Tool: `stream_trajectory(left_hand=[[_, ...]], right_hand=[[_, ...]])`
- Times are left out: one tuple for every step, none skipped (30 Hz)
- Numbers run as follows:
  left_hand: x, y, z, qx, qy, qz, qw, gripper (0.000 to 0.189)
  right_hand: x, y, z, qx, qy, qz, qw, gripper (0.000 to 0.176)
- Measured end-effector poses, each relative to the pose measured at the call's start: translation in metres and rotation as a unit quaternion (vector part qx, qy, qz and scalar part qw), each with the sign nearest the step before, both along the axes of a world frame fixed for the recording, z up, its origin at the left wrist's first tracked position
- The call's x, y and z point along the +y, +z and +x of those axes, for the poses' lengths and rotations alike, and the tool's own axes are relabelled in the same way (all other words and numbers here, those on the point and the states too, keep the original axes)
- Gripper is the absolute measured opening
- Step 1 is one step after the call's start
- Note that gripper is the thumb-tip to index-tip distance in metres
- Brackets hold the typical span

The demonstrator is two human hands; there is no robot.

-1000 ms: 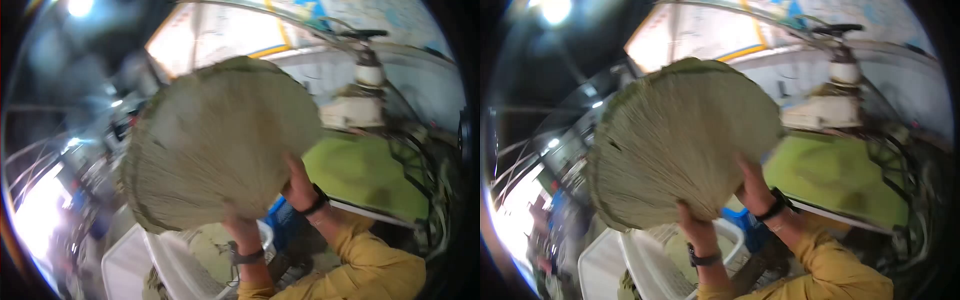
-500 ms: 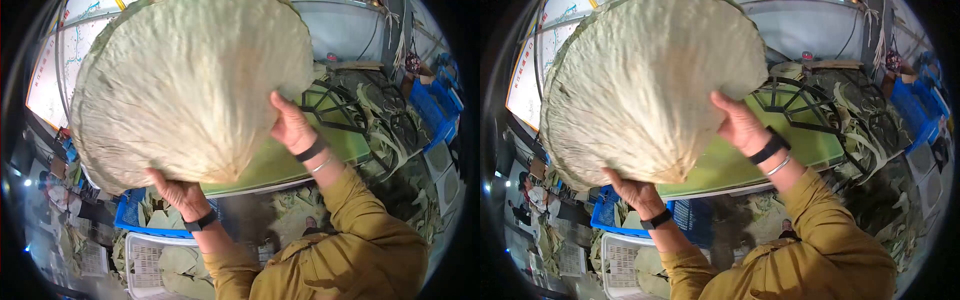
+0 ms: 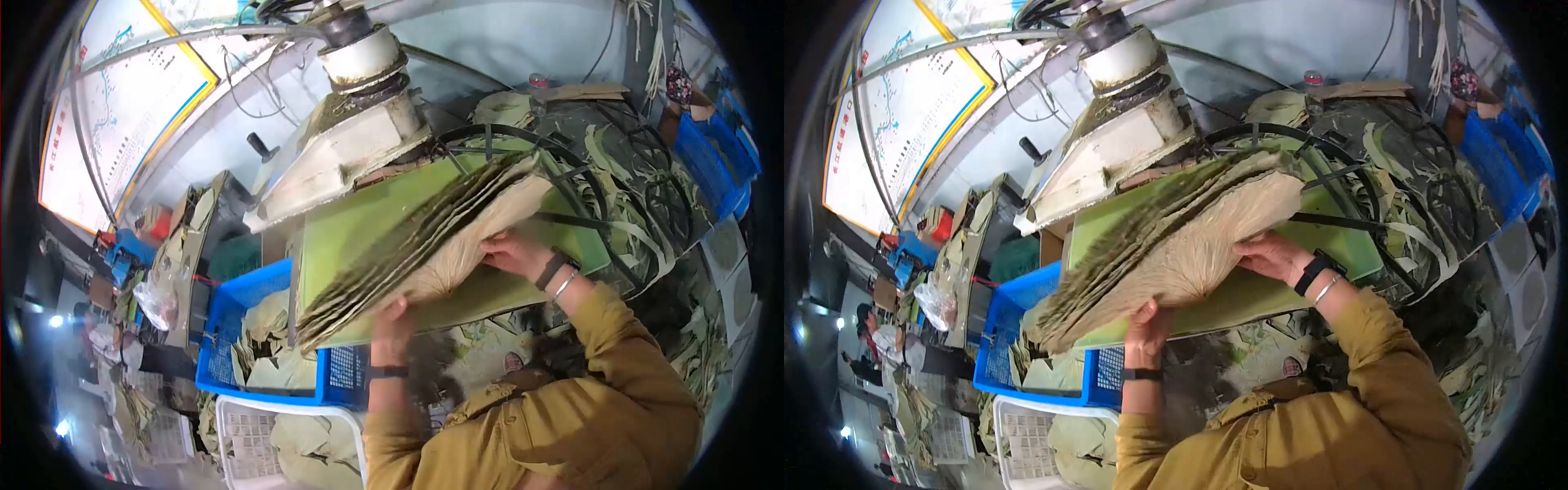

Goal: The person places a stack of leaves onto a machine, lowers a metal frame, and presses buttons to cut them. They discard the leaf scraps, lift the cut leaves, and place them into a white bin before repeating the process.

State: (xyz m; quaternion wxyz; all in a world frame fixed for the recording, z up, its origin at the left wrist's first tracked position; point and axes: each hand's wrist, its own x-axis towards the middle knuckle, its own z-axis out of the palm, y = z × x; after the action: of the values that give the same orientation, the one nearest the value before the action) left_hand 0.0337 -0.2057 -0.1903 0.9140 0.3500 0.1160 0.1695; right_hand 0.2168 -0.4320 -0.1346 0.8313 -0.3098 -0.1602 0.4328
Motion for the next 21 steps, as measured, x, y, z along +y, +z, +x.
stream_trajectory(left_hand=[[-0.016, 0.024, 0.001, -0.041, 0.014, 0.075, 0.996, 0.072], [-0.026, 0.041, -0.009, -0.036, 0.003, 0.073, 0.997, 0.072], [-0.032, 0.056, -0.021, 0.034, 0.031, 0.122, 0.991, 0.071], [-0.032, 0.064, -0.024, 0.098, 0.052, 0.177, 0.978, 0.07], [-0.018, 0.041, -0.025, 0.07, 0.076, 0.244, 0.964, 0.068], [-0.039, 0.061, -0.021, -0.052, 0.126, 0.159, 0.978, 0.063], [-0.06, 0.095, -0.029, -0.043, 0.112, 0.168, 0.978, 0.058], [-0.067, 0.1, -0.027, -0.038, 0.126, 0.096, 0.987, 0.058], [-0.075, 0.111, -0.029, -0.021, 0.128, 0.044, 0.991, 0.059], [-0.078, 0.116, -0.032, -0.037, 0.098, 0.015, 0.994, 0.057], [-0.08, 0.119, -0.033, -0.049, 0.077, -0.014, 0.996, 0.055], [-0.081, 0.121, -0.034, -0.008, 0.088, -0.046, 0.995, 0.052], [-0.082, 0.123, -0.03, 0.033, 0.103, -0.074, 0.991, 0.05], [-0.07, 0.104, -0.03, 0.082, 0.062, 0.029, 0.994, 0.065], [-0.059, 0.08, -0.026, 0.098, 0.03, -0.007, 0.995, 0.061], [-0.066, 0.081, -0.029, 0.142, 0.038, -0.004, 0.989, 0.058], [-0.076, 0.081, -0.028, 0.184, 0.043, 0.001, 0.982, 0.056], [-0.077, 0.066, -0.028, 0.185, 0.059, 0.004, 0.981, 0.05], [-0.069, 0.046, -0.032, 0.188, 0.074, 0.008, 0.979, 0.045], [-0.046, 0.025, -0.044, 0.244, 0.062, 0.045, 0.967, 0.049], [-0.032, 0.014, -0.047, 0.306, 0.053, 0.081, 0.947, 0.053]], right_hand=[[0.001, 0.007, -0.003, 0.0, -0.009, 0.001, 1.0, 0.026], [0.0, 0.01, -0.009, 0.003, -0.013, -0.011, 1.0, 0.031], [-0.002, 0.013, -0.019, 0.009, -0.022, -0.023, 0.999, 0.037], [0.002, 0.019, -0.032, 0.019, -0.038, -0.007, 0.999, 0.039], [0.008, 0.03, -0.045, 0.023, -0.063, 0.011, 0.998, 0.042], [0.008, 0.047, -0.06, 0.019, -0.076, -0.019, 0.997, 0.044], [0.004, 0.062, -0.074, 0.019, -0.088, -0.052, 0.995, 0.046], [-0.001, 0.068, -0.079, 0.021, -0.121, -0.05, 0.991, 0.046], [-0.007, 0.07, -0.082, -0.104, -0.128, -0.05, 0.985, 0.049], [-0.016, 0.074, -0.085, -0.228, -0.123, -0.057, 0.964, 0.053], [-0.047, 0.11, -0.074, -0.273, 0.019, -0.219, 0.937, 0.063], [-0.06, 0.085, -0.049, -0.503, -0.096, -0.25, 0.822, 0.062], [-0.069, 0.051, -0.013, -0.694, -0.201, -0.255, 0.643, 0.061], [-0.086, 0.048, 0.024, -0.711, -0.211, -0.338, 0.579, 0.054], [-0.103, 0.045, 0.061, -0.719, -0.224, -0.419, 0.508, 0.048], [-0.106, 0.03, 0.096, -0.719, -0.236, -0.489, 0.434, 0.039], [-0.109, 0.018, 0.13, -0.708, -0.247, -0.558, 0.356, 0.034], [-0.111, 0.014, 0.149, -0.684, -0.207, -0.595, 0.368, 0.036], [-0.109, 0.01, 0.165, -0.656, -0.165, -0.629, 0.384, 0.038], [-0.109, 0.009, 0.182, -0.682, -0.112, -0.596, 0.408, 0.041], [-0.108, 0.005, 0.193, -0.705, -0.052, -0.559, 0.433, 0.046]])
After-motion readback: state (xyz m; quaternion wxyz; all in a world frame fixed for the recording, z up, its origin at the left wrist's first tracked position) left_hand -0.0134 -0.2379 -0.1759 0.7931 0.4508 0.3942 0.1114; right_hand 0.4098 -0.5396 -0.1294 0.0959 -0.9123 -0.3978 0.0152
